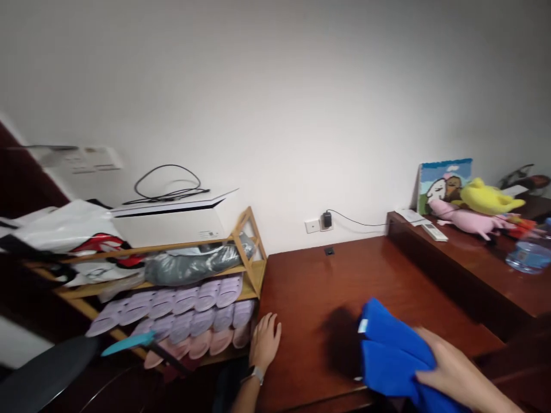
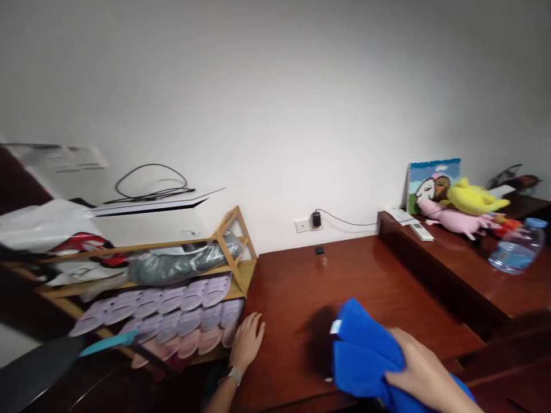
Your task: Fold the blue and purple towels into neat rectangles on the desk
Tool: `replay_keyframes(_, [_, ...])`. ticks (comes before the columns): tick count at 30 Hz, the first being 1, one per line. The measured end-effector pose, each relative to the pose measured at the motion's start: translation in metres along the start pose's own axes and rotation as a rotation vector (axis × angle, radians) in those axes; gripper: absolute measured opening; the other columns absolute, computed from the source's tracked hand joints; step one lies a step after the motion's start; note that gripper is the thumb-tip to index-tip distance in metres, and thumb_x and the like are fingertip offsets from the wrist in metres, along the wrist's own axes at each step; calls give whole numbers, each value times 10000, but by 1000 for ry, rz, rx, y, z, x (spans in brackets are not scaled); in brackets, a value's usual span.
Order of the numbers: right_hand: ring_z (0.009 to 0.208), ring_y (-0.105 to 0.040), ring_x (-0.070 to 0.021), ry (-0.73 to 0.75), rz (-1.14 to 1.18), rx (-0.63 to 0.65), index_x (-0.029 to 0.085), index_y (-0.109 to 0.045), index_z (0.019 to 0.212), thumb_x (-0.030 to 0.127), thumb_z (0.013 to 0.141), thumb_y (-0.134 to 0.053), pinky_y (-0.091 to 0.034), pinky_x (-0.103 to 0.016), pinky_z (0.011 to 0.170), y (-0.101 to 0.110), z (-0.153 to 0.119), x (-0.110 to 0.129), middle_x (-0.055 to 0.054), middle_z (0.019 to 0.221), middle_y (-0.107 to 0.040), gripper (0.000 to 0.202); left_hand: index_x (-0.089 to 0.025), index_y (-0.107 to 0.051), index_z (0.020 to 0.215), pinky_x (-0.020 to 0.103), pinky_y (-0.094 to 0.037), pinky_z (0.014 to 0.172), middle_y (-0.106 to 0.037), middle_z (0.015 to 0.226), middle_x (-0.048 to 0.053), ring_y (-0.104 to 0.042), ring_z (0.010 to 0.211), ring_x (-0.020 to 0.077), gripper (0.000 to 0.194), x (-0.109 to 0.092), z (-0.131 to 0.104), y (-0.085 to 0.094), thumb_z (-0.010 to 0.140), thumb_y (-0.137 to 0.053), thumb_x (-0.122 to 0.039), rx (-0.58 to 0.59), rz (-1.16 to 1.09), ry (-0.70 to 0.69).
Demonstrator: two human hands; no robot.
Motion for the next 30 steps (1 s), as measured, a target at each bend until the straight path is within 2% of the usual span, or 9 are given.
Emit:
replay_keyframes(3, [1211, -608, -380, 424, -443, 218, 276, -727, 1158, 220, 584, -860, -429, -454, 1087, -103, 102, 84, -103, 1225, -715, 593, -173, -696, 1282, 470, -467, 1118, -691, 1350, 132, -613, 1290, 282, 419, 1, -6, -2, 1002, -416, -312, -5, 0, 24])
replay_keyframes(7, [1372, -478, -386, 627, -802, 243, 223, -527, 1465, 236, 641, -856, -306, -531, 1168, -227, 224, 178, -166, 1491, -562, 887, -227, -695, 1301, 482, -472, 1114, -683, 1364, 109, -609, 1294, 278, 402, 9, -13, -7, 991, -444, -275, -19, -15, 55])
replay_keyframes(9, [1444, -400, -361, 670, -837, 211, 228, -444, 1535, 215, 705, -819, -244, -521, 1204, -271, 267, 194, -161, 1598, -455, 911, -259, -691, 1316, 485, -475, 1120, -678, 1375, 100, -609, 1299, 279, 402, 13, -16, -11, 990, -457, -276, -17, -24, 61])
replay_keyframes(11, [1421, -426, -326, 671, -805, 181, 226, -475, 1513, 225, 820, -719, -287, -468, 1178, -301, 296, 181, -146, 1603, -445, 735, -281, -681, 1341, 500, -480, 1123, -670, 1394, 99, -604, 1312, 289, 415, 16, -20, -16, 985, -468, -272, -17, -20, 70])
replay_keyframes(14, [1276, -538, -297, 629, -812, 195, 228, -628, 1360, 240, 923, -580, -401, -402, 1052, -329, 315, 121, -131, 1469, -558, 440, -296, -669, 1363, 514, -500, 1105, -660, 1415, 103, -602, 1316, 302, 425, 17, -24, -20, 979, -488, -278, -17, 8, 69])
replay_keyframes(17, [1226, -561, -285, 611, -887, 273, 257, -652, 1340, 300, 946, -571, -426, -377, 1001, -346, 319, 58, -118, 1400, -605, 405, -290, -650, 1377, 488, -514, 1095, -656, 1427, 74, -602, 1316, 285, 421, 16, -24, -19, 988, -488, -281, -10, 47, 69])
replay_keyframes(19, [1232, -558, -277, 596, -905, 285, 265, -611, 1400, 325, 990, -512, -420, -374, 1008, -353, 322, 35, -119, 1397, -611, 427, -278, -638, 1383, 469, -516, 1096, -654, 1429, 58, -599, 1319, 270, 417, 14, -23, -15, 997, -479, -278, -3, 66, 71])
replay_keyframes(25, [1274, -517, -279, 560, -901, 190, 272, -437, 1558, 245, 1024, -403, -401, -378, 1005, -373, 345, 44, -134, 1512, -528, 536, -274, -642, 1373, 437, -532, 1067, -671, 1407, 56, -619, 1290, 259, 400, 12, -20, -8, 1007, -482, -301, 13, 91, 45])
replay_keyframes(30, [1169, -593, -263, 412, -896, 172, 238, -432, 1545, 235, 995, -487, -424, -358, 924, -388, 361, 58, -146, 1347, -639, 553, -274, -653, 1358, 437, -526, 1076, -676, 1401, 48, -620, 1290, 258, 393, 11, -19, -7, 999, -494, -297, 0, 80, 50])
Point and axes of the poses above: each hand's wrist, its own z-axis towards the middle knuckle, its own y-axis out of the back of the hand, x = y × z, the point moved 4 cm from there along z, towards the middle knuckle
